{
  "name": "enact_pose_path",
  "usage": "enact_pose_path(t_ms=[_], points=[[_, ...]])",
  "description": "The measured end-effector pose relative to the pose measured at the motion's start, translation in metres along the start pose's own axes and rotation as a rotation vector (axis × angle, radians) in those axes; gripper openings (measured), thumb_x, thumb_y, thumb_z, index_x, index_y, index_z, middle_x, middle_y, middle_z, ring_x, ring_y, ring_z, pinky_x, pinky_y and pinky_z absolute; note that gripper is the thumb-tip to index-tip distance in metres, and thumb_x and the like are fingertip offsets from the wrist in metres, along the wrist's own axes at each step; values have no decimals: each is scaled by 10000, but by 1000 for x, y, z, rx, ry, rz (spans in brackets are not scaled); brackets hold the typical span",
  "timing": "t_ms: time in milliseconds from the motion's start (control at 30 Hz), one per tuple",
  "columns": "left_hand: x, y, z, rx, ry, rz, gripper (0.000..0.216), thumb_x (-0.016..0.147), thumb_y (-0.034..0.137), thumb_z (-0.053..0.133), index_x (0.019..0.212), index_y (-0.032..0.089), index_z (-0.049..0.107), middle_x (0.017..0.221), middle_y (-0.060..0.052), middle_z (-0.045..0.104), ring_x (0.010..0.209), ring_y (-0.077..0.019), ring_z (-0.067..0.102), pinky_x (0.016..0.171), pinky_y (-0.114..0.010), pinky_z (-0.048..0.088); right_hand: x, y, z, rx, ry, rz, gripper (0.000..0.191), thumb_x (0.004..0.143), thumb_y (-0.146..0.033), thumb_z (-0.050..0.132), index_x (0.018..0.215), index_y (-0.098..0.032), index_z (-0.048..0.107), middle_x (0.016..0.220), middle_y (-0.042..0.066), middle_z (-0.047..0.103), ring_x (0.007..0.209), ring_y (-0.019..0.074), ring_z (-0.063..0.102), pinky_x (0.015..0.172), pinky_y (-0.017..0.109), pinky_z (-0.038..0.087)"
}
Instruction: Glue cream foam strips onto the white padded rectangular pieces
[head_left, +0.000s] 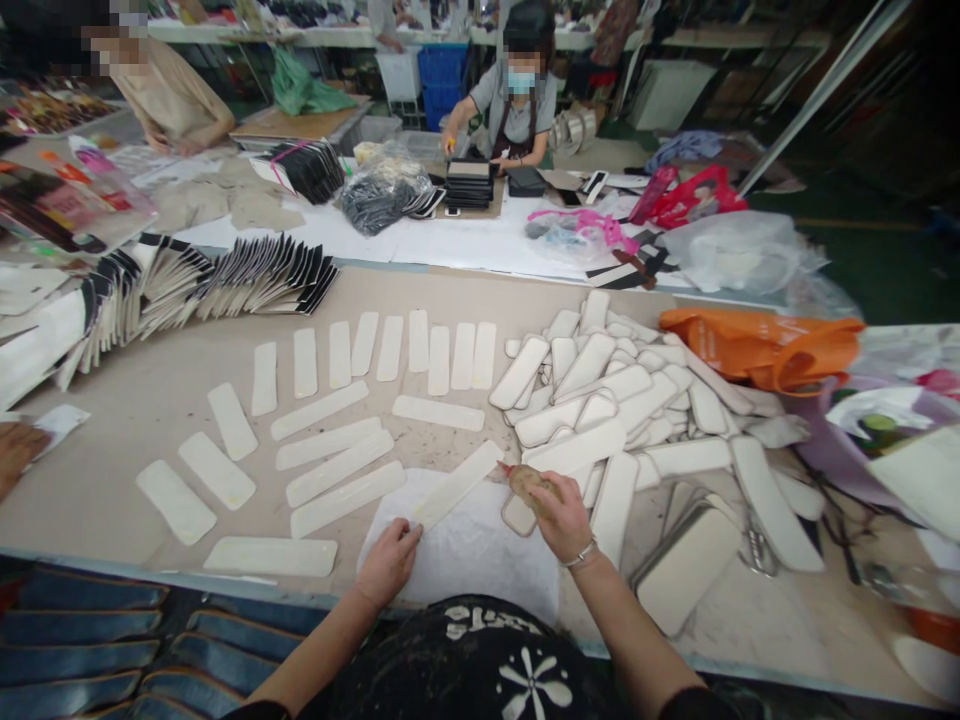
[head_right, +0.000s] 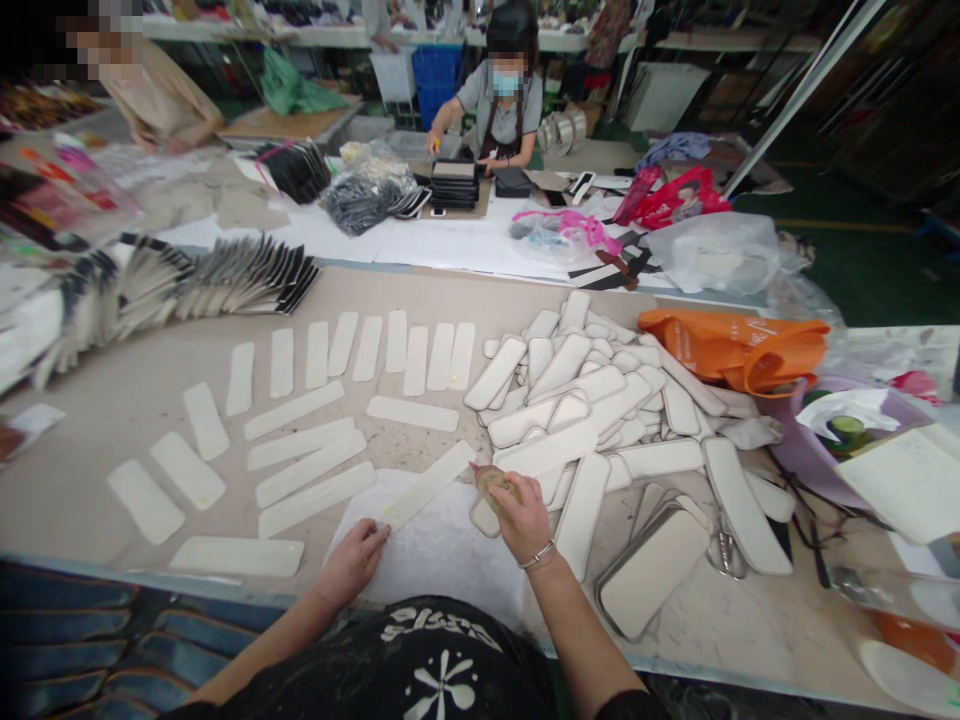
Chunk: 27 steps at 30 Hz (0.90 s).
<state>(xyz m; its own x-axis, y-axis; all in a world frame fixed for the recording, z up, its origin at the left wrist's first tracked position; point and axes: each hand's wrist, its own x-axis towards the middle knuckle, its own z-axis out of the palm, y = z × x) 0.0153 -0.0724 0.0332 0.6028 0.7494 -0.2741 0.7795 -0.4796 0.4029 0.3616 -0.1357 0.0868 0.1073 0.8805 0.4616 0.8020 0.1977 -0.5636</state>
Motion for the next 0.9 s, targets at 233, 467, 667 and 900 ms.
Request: enact_pose_path(t_ms=[233, 467, 667, 900], points=[[4, 3, -2, 1, -19, -26, 315, 891, 243, 356, 1095, 213, 594, 1009, -76, 517, 928, -188, 505, 869, -315, 438, -8, -39, 24, 206, -62, -13, 352, 766, -93, 557, 1073, -264, 573, 1149, 73, 479, 1016, 216, 479, 847, 411, 463], [9, 9, -9, 87, -54, -40, 323, 920, 287, 331, 1061, 190, 606, 979, -75, 534, 878, -178, 542, 810, -290, 448, -13, -56, 47, 241, -209, -143, 398, 738, -38, 506, 1058, -254, 601, 1147, 72, 485, 1020, 216, 470, 873, 428, 445], [14, 17, -14, 73, -90, -65, 272, 915, 230, 352, 962, 191, 617, 971, -68, 567, 882, -162, 562, 815, -271, 433, 9, -10, 21, 93, -36, -43, 345, 759, -69, 517, 1041, -237, 622, 1125, 87, 506, 1004, 231, 485, 844, 437, 459], [21, 22, -19, 94, -132, -96, 268, 918, 230, 366, 909, 184, 630, 953, -67, 584, 877, -165, 573, 810, -267, 419, 16, 7, 7, 22, 95, 105, 246, 775, -189, 599, 1017, -225, 615, 1117, 90, 520, 1015, 241, 511, 843, 448, 482]])
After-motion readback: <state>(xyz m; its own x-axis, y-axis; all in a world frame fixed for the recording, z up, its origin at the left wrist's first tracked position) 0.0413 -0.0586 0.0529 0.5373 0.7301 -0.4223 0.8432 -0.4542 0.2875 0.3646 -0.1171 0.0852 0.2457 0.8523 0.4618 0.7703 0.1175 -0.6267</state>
